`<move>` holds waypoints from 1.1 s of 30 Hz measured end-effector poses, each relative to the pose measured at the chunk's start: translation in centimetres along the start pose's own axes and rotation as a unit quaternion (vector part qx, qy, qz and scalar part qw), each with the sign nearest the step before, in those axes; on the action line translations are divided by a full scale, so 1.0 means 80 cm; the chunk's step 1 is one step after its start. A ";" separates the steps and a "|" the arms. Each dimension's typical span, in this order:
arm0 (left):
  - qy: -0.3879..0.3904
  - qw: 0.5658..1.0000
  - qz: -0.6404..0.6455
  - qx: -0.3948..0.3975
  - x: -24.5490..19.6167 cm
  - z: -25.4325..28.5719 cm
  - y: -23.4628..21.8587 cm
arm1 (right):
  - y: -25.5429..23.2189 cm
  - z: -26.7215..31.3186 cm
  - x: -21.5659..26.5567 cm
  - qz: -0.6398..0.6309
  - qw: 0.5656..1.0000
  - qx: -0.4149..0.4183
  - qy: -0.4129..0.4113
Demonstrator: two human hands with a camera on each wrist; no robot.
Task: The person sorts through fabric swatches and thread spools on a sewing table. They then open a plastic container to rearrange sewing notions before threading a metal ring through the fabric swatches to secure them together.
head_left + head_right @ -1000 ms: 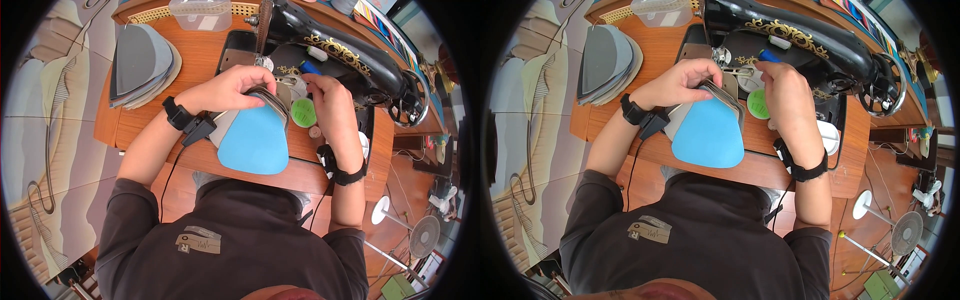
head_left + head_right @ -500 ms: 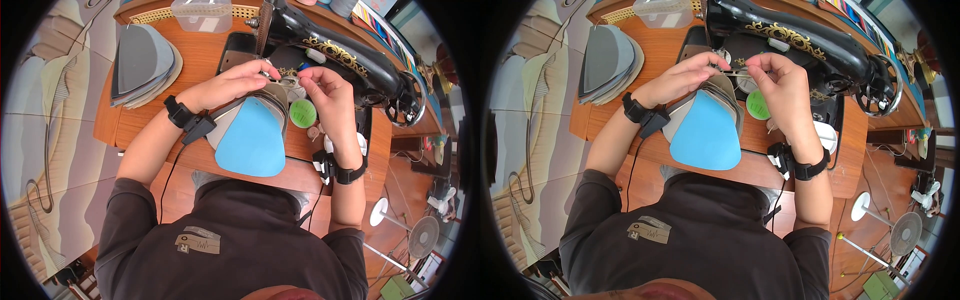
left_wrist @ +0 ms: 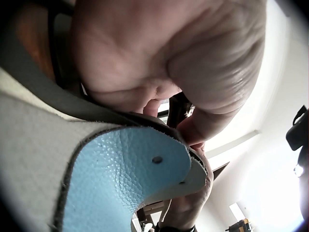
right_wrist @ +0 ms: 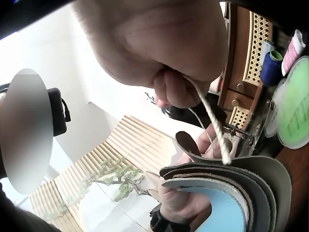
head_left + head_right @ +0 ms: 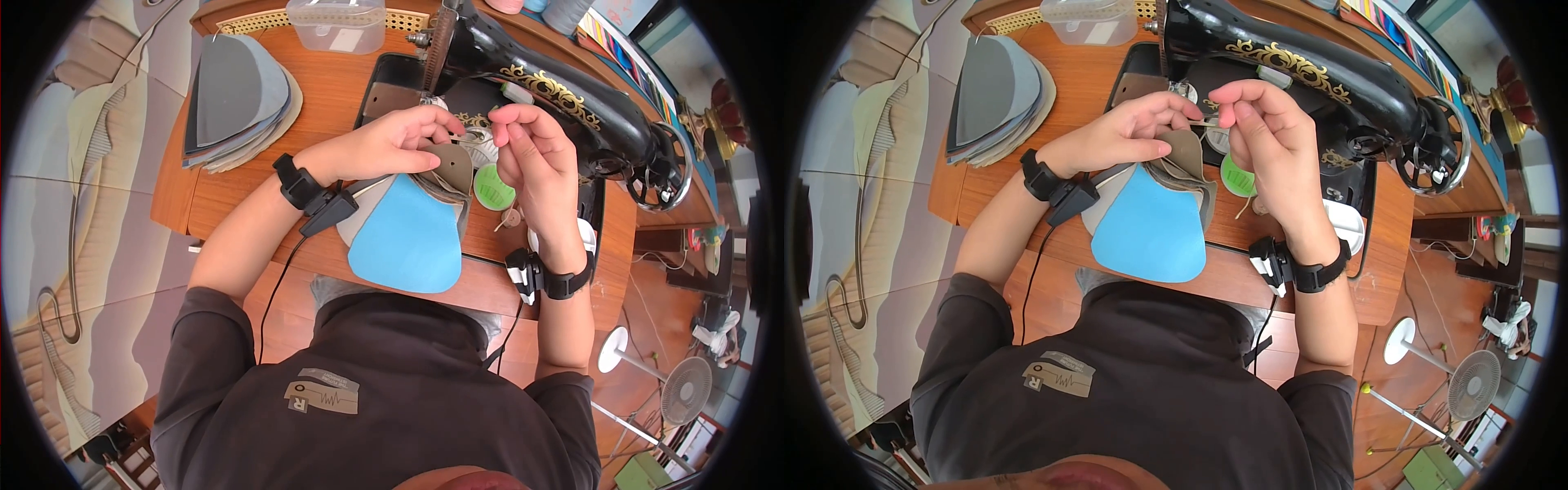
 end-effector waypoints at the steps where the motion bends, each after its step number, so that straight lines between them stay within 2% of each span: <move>1: 0.003 1.000 -0.010 -0.008 -0.001 0.000 -0.001 | 0.003 0.000 0.002 -0.013 1.000 0.011 0.000; 7: 0.023 1.000 -0.019 -0.002 0.001 0.000 0.006 | 0.009 0.002 0.002 -0.042 0.999 0.023 -0.007; 11: 0.036 0.996 -0.087 0.009 -0.002 -0.001 0.002 | 0.004 0.001 -0.004 -0.009 0.999 0.032 0.005; 13: 0.038 0.992 -0.123 -0.003 -0.004 -0.001 0.000 | 0.003 0.000 -0.006 0.180 0.984 0.000 -0.017; 14: 0.039 0.992 -0.123 -0.008 -0.002 -0.001 -0.002 | 0.003 -0.001 -0.006 0.272 0.962 -0.016 -0.029; 15: 0.039 0.992 -0.123 -0.012 0.002 -0.001 -0.004 | 0.009 -0.002 -0.001 0.336 0.939 -0.019 -0.075; 19: 0.034 0.996 -0.081 -0.019 0.005 -0.002 -0.005 | 0.020 0.005 0.007 0.384 0.923 -0.012 -0.026; 22: 0.027 0.998 -0.056 -0.016 0.009 -0.002 -0.005 | 0.015 0.004 0.005 0.361 0.929 -0.016 -0.075; 25: 0.037 0.997 -0.067 -0.015 0.007 -0.002 -0.004 | -0.001 0.002 -0.003 0.355 0.933 -0.049 -0.017; 28: 0.026 0.996 -0.081 -0.032 0.011 -0.002 -0.010 | 0.002 0.001 -0.010 0.304 0.952 -0.007 0.049; 31: 0.025 0.998 -0.053 -0.022 0.010 -0.002 -0.007 | 0.007 0.003 -0.014 0.247 0.968 0.021 0.036; 33: 0.025 0.998 -0.046 -0.022 0.011 -0.002 -0.007 | 0.007 0.002 -0.008 0.256 0.967 0.008 0.012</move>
Point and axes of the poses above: each hand's wrist, its own z-axis away from the middle knuckle, its own y-axis out of the palm, x = y × z, the point moved 7 cm from there along -z, towards the middle knuckle
